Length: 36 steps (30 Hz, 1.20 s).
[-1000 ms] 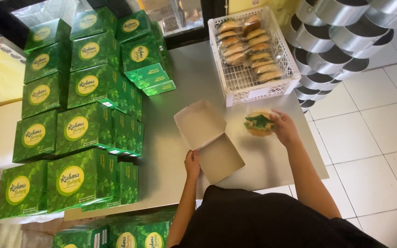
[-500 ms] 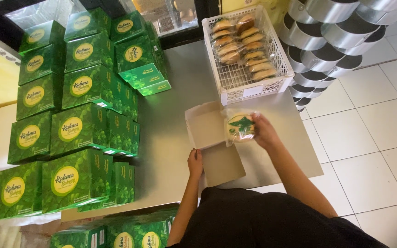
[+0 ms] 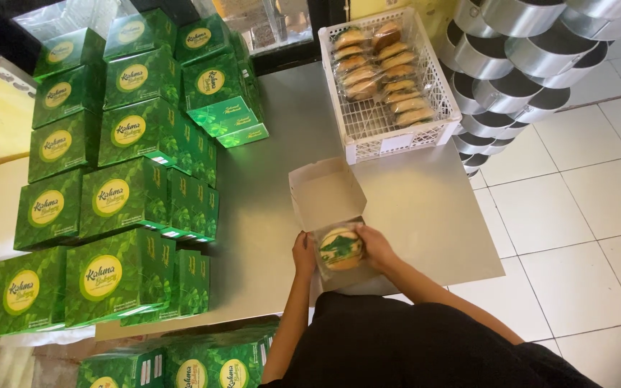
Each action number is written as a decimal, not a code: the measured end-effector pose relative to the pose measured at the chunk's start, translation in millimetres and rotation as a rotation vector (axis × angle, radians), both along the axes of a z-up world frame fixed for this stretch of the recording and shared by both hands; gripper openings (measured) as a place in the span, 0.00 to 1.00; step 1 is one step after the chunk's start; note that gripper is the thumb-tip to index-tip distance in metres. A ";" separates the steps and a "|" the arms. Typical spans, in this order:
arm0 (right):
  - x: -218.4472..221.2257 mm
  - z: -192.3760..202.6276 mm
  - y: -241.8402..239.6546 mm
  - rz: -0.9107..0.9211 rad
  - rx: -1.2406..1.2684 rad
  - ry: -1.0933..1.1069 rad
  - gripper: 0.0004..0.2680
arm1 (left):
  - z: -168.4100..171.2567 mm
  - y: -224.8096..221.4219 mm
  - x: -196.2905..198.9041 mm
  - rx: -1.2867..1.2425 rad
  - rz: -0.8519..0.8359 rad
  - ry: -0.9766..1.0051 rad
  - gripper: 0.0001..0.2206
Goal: The person packages individual wrapped pieces of bread into cardboard boxes, closing the lids and stacking them onto a table.
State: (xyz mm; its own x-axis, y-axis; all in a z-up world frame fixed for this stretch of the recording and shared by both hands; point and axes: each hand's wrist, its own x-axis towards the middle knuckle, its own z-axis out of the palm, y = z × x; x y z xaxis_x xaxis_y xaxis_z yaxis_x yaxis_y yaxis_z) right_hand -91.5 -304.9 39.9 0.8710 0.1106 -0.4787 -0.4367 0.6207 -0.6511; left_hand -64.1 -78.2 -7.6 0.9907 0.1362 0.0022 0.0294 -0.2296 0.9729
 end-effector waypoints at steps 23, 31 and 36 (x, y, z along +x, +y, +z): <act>-16.7 2.4 25.1 0.121 -0.583 -0.016 0.14 | 11.6 4.5 -7.0 0.103 -0.010 0.047 0.13; -14.8 -37.5 22.8 0.108 -0.623 -0.164 0.16 | 14.5 4.4 -7.6 0.090 -0.025 0.100 0.14; -13.4 -42.0 19.9 0.206 -0.734 0.055 0.15 | 17.4 2.7 -8.1 0.105 -0.002 0.076 0.13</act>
